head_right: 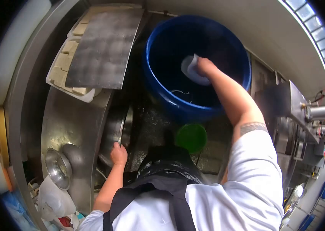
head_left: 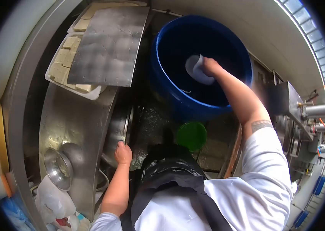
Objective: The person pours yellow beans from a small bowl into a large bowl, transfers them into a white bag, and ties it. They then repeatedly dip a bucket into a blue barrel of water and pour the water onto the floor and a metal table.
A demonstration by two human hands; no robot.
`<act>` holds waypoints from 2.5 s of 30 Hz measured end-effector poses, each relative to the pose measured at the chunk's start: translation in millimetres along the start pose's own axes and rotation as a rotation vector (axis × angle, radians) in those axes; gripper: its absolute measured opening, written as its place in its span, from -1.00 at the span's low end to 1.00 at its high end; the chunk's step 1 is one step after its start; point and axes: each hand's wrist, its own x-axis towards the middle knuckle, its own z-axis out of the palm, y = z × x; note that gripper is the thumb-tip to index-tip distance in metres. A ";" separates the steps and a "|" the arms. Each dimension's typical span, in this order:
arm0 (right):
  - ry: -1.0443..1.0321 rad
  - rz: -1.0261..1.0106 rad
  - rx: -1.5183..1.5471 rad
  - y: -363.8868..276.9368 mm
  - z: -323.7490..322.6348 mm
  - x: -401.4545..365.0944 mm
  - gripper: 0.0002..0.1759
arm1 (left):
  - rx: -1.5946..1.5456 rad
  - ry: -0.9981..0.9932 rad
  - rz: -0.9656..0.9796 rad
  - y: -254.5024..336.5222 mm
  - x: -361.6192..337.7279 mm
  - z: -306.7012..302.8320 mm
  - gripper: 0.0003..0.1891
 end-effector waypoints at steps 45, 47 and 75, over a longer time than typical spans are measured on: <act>0.460 -0.310 1.167 -65.5 -115.8 -281.2 -0.71 | -0.139 0.083 -0.306 -104.8 -220.8 -13.2 -0.82; 0.505 -0.374 1.074 -94.5 -136.6 -351.7 -0.74 | -0.181 0.100 -0.359 -125.9 -281.7 -5.4 -0.82; -1.142 0.392 0.962 -439.8 588.0 -549.7 -0.77 | 0.030 -0.013 -1.532 -182.9 -927.0 36.4 -0.65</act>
